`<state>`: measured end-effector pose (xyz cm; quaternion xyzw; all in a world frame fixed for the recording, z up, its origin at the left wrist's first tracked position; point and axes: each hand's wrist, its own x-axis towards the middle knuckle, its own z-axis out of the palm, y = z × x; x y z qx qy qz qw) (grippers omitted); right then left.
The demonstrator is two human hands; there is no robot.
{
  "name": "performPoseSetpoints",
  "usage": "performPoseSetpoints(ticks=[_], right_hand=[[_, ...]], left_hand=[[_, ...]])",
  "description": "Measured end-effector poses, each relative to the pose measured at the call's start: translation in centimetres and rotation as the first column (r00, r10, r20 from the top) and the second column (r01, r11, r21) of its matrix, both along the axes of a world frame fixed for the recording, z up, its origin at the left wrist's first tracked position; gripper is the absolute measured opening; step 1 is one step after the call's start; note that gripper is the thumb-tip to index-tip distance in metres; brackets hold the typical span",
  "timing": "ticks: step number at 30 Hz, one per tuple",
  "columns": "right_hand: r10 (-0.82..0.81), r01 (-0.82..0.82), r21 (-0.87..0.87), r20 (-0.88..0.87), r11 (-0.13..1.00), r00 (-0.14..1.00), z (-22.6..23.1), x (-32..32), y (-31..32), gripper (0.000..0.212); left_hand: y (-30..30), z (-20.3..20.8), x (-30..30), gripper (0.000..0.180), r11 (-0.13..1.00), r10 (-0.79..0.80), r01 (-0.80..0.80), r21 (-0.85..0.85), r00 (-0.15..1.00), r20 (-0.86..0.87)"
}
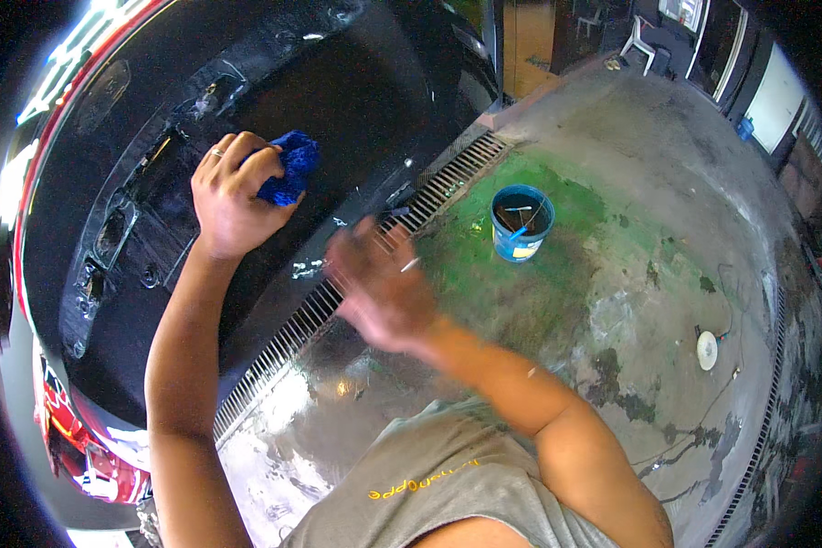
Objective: The person wipes the interior of a car trunk with a blue cloth, repeatedly dipping the cloth into a bucket of water. The person scrubs the trunk surface and occasionally pauses to rinse the cloth.
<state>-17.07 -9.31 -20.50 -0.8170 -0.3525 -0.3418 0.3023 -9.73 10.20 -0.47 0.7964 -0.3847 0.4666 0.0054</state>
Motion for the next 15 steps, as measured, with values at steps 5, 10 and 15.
performPoseSetpoints(ticks=[5,10,15], right_hand=[[-0.332,0.345,0.072,-0.142,0.936,0.932,3.5,8.7,-6.4,0.072],[-0.028,-0.007,-0.142,-0.242,0.990,0.970,4.3,-4.1,4.5,0.090],[-0.269,0.251,-0.158,-0.109,0.955,0.957,3.8,3.9,-1.4,0.078]], left_hand=[[-0.2,0.3,-0.2,0.030,0.999,-0.001,0.003,-0.036,0.999,0.047],[0.0,-0.1,-0.1,0.034,0.999,0.013,-0.013,-0.034,1.000,-0.009],[0.1,0.5,-0.7,0.035,0.999,0.021,-0.022,-0.025,0.999,-0.024]])
